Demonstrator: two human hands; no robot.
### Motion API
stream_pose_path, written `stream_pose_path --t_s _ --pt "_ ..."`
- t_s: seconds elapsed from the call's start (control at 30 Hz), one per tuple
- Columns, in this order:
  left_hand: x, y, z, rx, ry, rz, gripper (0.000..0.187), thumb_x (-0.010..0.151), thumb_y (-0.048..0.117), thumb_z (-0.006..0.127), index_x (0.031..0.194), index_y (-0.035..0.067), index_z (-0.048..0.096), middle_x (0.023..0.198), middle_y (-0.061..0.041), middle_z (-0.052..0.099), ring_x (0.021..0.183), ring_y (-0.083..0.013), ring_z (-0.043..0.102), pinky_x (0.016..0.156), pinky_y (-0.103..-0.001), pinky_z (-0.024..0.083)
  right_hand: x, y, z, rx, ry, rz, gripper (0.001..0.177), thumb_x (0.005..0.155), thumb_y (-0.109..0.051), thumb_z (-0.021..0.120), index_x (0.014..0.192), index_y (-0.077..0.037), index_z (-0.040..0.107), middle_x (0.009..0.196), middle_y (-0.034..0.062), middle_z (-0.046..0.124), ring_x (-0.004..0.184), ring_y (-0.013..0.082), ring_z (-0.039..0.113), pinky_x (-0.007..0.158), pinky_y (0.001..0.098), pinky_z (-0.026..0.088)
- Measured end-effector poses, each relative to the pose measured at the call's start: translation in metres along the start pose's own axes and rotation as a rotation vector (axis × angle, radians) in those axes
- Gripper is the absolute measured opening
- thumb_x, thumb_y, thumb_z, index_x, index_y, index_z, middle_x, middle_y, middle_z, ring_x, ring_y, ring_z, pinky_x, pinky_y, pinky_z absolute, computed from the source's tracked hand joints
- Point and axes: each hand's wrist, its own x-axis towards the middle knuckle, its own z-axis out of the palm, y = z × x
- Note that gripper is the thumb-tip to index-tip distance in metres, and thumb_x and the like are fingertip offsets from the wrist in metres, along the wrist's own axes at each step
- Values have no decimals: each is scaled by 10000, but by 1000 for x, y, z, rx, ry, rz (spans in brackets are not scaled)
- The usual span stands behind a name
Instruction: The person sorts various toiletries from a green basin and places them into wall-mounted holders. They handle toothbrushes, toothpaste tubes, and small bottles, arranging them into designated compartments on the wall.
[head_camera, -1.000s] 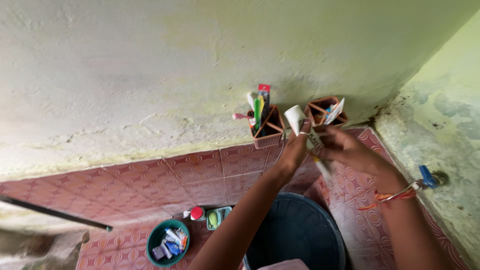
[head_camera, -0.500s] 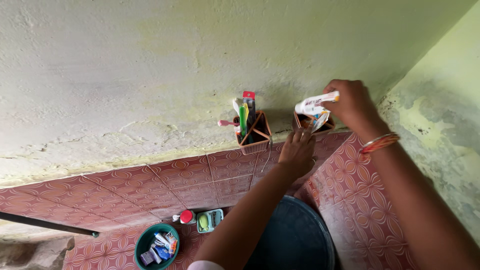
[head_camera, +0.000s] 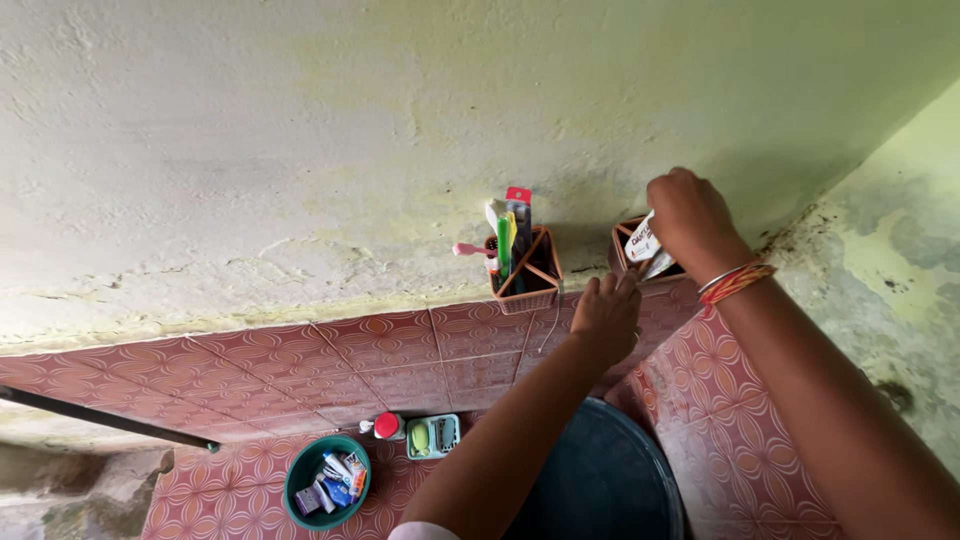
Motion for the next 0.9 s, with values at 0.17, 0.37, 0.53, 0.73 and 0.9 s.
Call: stream_pose_path --t_s 0.17,0.37,0.53,0.73,0.9 --pt "-2 -1 1 -30 14 4 661 831 433 757 1339 45 588 1528 -102 419 1335 -282 452 1095 -442 381 7 3 52 -64 -28 -19 68 845 -34 697 879 11 733 993 263 683 921 441 702 812 499 581" --pt "-3 -1 4 -5 -15 12 676 825 411 753 1358 39 568 1558 -116 380 1332 -287 453 1085 -442 386 20 4 76 -83 -64 6 82 860 -37 692 889 25 738 971 277 698 911 444 713 778 487 596" --pt "-1 0 9 -12 -35 -10 656 858 418 730 1374 50 561 1588 -126 350 1349 -295 446 1106 -464 378 35 8 70 -8 -173 127 126 839 -106 758 837 20 761 885 284 719 894 436 724 817 478 595" --pt "0 0 7 20 -79 -21 694 861 437 719 1405 51 528 1614 -116 315 1346 -284 436 1093 -456 377 29 9 43 171 -263 116 139 723 -48 821 849 -16 774 902 230 744 899 387 737 850 457 594" --pt "0 1 7 9 -35 -28 752 852 431 735 1453 46 498 1598 -100 352 1320 -270 459 1064 -432 395 17 -1 26 203 -127 69 262 725 -25 813 984 -28 774 936 243 739 925 400 722 870 449 577"
